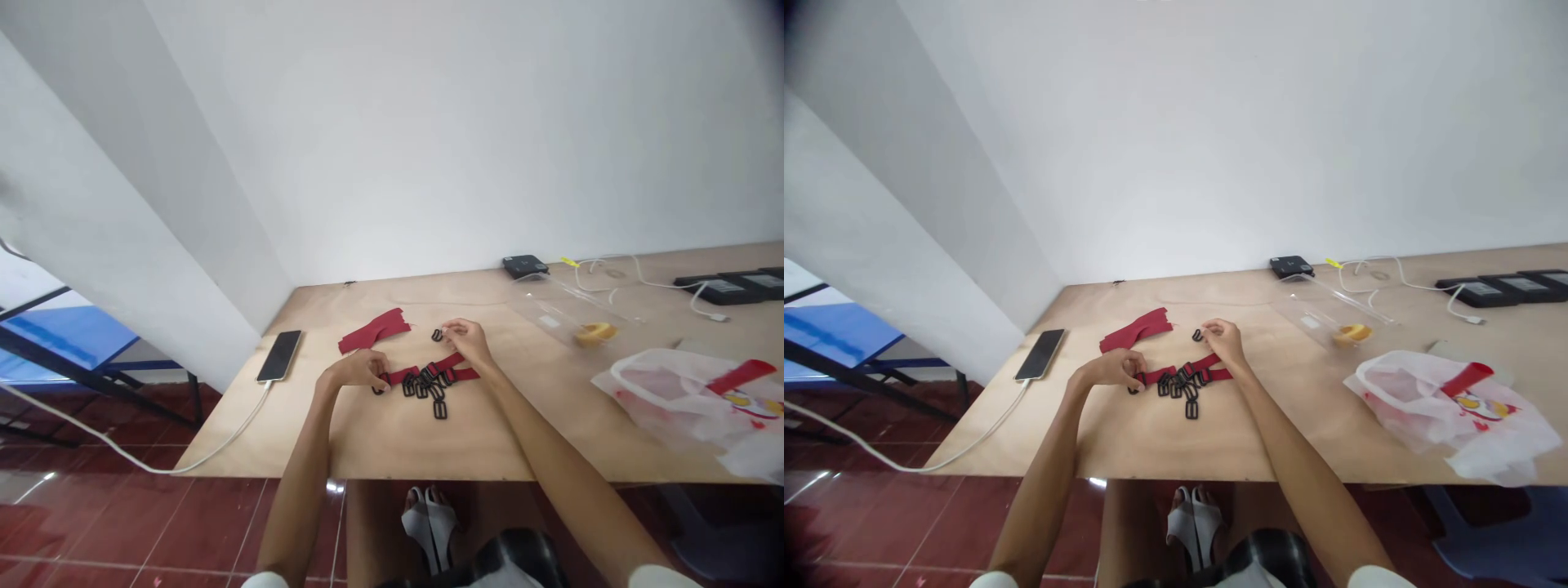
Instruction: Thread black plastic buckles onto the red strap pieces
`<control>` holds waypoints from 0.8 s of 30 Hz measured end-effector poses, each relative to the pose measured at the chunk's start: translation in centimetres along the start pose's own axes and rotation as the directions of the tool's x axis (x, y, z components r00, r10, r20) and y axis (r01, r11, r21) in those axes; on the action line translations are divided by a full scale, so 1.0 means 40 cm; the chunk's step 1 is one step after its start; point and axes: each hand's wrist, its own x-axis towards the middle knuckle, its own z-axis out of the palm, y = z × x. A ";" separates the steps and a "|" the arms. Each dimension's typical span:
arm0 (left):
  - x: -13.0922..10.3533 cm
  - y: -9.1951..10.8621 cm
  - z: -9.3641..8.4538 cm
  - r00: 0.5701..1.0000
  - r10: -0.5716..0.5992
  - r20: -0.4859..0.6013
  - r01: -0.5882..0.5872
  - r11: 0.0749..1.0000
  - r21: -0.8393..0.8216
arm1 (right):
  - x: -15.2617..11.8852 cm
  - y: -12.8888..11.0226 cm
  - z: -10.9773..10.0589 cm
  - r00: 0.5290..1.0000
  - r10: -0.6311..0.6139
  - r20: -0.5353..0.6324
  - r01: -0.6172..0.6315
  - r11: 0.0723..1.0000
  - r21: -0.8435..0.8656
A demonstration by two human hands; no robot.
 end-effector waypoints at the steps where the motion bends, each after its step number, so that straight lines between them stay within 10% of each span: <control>1: 0.007 -0.001 0.005 0.999 0.020 -0.049 -0.018 0.999 0.033 | -0.009 -0.010 0.009 0.999 -0.017 0.047 0.018 1.000 -0.008; 7: 0.042 0.020 0.031 0.851 0.269 -0.450 -0.211 0.962 0.174 | -0.074 -0.063 0.076 0.906 -0.201 0.372 0.217 0.976 -0.001; 16: 0.063 0.055 0.073 0.782 0.365 -0.504 -0.327 0.930 0.166 | -0.054 -0.061 0.038 0.890 0.096 0.446 -0.178 0.973 0.147; 24: 0.079 0.036 0.095 0.766 0.379 -0.520 -0.363 0.922 0.137 | -0.094 -0.100 0.078 0.880 0.010 0.476 -0.138 0.962 0.235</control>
